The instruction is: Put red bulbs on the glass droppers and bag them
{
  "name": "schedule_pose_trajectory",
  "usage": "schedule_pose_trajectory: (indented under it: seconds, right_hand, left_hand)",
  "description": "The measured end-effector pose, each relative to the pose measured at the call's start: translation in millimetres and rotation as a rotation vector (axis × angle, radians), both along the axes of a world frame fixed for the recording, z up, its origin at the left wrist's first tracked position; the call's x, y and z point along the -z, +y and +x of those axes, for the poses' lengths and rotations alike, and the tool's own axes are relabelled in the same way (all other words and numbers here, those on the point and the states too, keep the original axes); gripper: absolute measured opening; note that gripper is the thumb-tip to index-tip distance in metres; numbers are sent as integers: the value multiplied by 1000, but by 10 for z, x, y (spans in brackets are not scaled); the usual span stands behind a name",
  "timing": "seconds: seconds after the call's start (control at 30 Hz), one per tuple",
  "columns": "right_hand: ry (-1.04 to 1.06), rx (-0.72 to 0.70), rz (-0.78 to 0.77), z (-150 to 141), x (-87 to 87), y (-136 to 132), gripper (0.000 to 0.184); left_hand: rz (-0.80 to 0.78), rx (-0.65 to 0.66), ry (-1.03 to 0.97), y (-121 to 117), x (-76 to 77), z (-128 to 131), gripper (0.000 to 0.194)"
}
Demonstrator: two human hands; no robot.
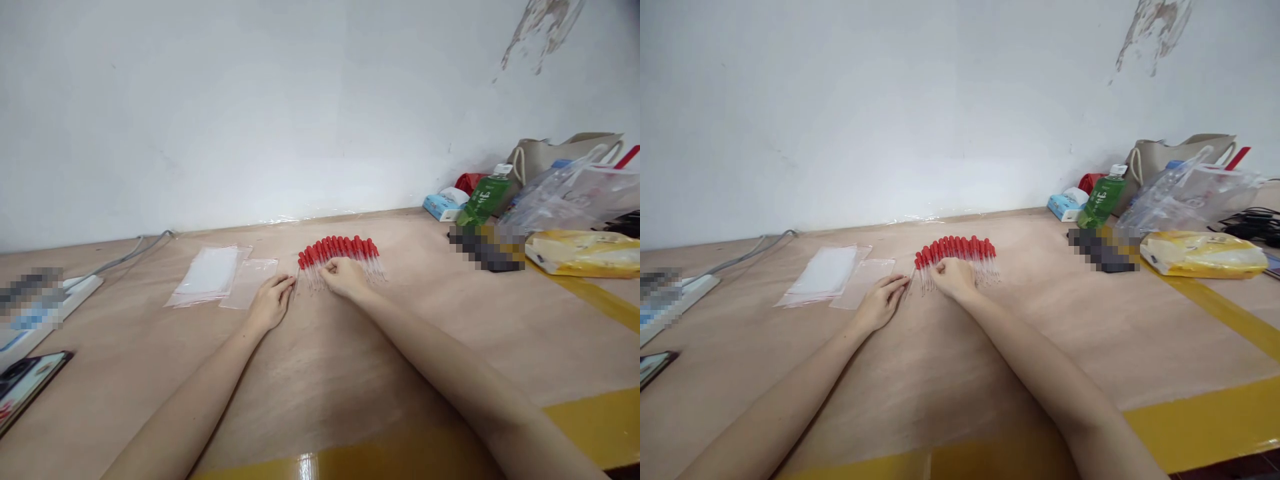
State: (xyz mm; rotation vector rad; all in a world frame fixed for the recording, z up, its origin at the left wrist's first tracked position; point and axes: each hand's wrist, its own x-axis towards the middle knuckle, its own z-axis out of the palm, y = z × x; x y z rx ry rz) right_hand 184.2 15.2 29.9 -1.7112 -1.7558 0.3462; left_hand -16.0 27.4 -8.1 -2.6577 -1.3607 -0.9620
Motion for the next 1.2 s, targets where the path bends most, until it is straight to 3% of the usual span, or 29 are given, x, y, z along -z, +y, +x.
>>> schedule_pose_trajectory:
  seconds: [0.17,0.3,0.43,0.67,0.87,0.97,1.1,1.2]
  right_hand:
    - [-197,81,-2,-315,9,209,25]
    - [-252,116,-6,-367,94,289,24]
    - [-284,116,37,-381,115,232,28]
    - [-402,-54,49,-635,73,58,33]
    - [-437,-20,-34,-809,99,24,26]
    - [-482,14,9,-864,114,7,25]
    - [-469,71,175,-721,102,-45,25]
    - [-417,-38,284,-356,108,-122,24]
  left_hand:
    - [-12,-33,-33,-31,-42,-11,22]
    - [19,-106,-51,-49,-43,-30,13]
    - [0,-137,-115,-47,-29,-30,11]
    - [10,-207,-244,19,-12,-77,22]
    - [33,-200,-317,46,11,-111,15]
    - [47,-181,-288,17,6,-109,13]
    - [39,-76,-193,-48,-34,-106,17]
    - [40,26,-102,-107,-94,-76,22]
